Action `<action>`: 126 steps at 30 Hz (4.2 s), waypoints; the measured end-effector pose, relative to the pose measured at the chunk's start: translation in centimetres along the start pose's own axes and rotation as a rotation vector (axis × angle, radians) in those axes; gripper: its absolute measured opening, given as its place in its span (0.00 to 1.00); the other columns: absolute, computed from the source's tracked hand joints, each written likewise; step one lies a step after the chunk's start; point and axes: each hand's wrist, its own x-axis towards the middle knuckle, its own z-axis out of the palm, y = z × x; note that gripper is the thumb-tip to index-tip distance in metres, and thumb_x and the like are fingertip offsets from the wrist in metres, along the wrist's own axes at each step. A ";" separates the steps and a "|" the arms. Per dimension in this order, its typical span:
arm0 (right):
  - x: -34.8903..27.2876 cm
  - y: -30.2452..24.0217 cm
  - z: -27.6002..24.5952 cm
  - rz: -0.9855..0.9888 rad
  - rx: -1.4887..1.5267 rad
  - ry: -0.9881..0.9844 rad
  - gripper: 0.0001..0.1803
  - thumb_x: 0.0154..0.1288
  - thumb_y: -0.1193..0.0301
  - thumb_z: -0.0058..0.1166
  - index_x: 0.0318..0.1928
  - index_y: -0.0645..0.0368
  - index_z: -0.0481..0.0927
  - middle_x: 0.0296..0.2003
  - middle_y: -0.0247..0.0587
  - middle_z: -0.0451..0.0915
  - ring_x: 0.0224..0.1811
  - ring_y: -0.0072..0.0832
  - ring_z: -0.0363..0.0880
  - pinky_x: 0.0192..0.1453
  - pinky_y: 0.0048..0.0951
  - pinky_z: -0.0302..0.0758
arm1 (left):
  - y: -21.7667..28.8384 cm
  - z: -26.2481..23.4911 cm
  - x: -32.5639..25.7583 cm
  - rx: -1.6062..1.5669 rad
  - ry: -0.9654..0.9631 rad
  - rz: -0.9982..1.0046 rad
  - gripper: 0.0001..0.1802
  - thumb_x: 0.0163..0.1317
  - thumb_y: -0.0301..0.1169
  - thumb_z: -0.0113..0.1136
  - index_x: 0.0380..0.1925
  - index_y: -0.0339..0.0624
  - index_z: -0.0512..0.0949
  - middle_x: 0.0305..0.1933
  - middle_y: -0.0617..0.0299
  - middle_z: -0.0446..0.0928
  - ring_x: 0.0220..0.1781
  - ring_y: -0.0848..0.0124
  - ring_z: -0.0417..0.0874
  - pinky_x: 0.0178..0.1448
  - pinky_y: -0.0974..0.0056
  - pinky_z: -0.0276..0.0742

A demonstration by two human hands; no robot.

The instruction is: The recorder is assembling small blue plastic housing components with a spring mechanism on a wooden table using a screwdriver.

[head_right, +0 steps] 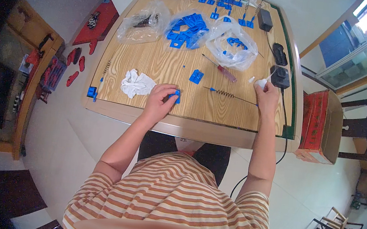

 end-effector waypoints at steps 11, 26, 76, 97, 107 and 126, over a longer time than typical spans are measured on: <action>-3.7 -4.4 -1.8 -0.151 -0.457 0.295 0.17 0.51 0.65 0.67 0.40 0.61 0.83 0.35 0.44 0.83 0.36 0.38 0.81 0.40 0.35 0.75 | -0.2 0.2 -0.3 0.027 0.023 -0.019 0.09 0.54 0.29 0.65 0.36 0.40 0.82 0.47 0.56 0.79 0.50 0.56 0.77 0.55 0.57 0.70; 0.2 -17.0 15.0 -0.469 -0.247 -0.552 0.12 0.54 0.62 0.58 0.33 0.57 0.85 0.34 0.47 0.83 0.38 0.43 0.83 0.45 0.41 0.76 | 0.0 0.0 -0.2 0.034 0.040 0.018 0.08 0.55 0.27 0.65 0.35 0.39 0.81 0.44 0.55 0.81 0.49 0.56 0.78 0.54 0.56 0.72; -0.7 -12.0 7.0 -0.334 -0.161 -0.288 0.15 0.61 0.61 0.56 0.37 0.61 0.85 0.35 0.51 0.82 0.40 0.47 0.80 0.46 0.43 0.74 | 0.2 0.5 0.1 0.046 0.024 0.020 0.09 0.54 0.29 0.65 0.35 0.41 0.82 0.43 0.60 0.81 0.48 0.59 0.78 0.52 0.57 0.68; -2.2 -1.4 -0.7 -0.026 -0.081 0.178 0.31 0.53 0.66 0.68 0.56 0.67 0.74 0.48 0.47 0.77 0.45 0.33 0.75 0.52 0.34 0.73 | -0.3 0.5 -0.7 0.036 0.061 0.003 0.08 0.56 0.31 0.64 0.35 0.41 0.82 0.44 0.60 0.81 0.47 0.60 0.79 0.52 0.57 0.69; -1.4 0.9 0.1 0.063 0.181 0.014 0.18 0.59 0.73 0.63 0.49 0.66 0.79 0.36 0.35 0.80 0.36 0.20 0.75 0.42 0.21 0.72 | 0.0 0.3 -0.6 0.017 0.060 0.004 0.07 0.57 0.32 0.63 0.35 0.42 0.82 0.44 0.63 0.81 0.47 0.64 0.79 0.54 0.59 0.66; -1.2 -0.1 0.3 -0.064 -0.008 0.065 0.20 0.57 0.66 0.66 0.47 0.66 0.81 0.29 0.34 0.77 0.29 0.20 0.72 0.36 0.24 0.71 | 0.1 0.2 -0.2 -0.066 0.031 -0.014 0.08 0.58 0.31 0.63 0.35 0.40 0.81 0.43 0.61 0.81 0.34 0.67 0.80 0.42 0.64 0.72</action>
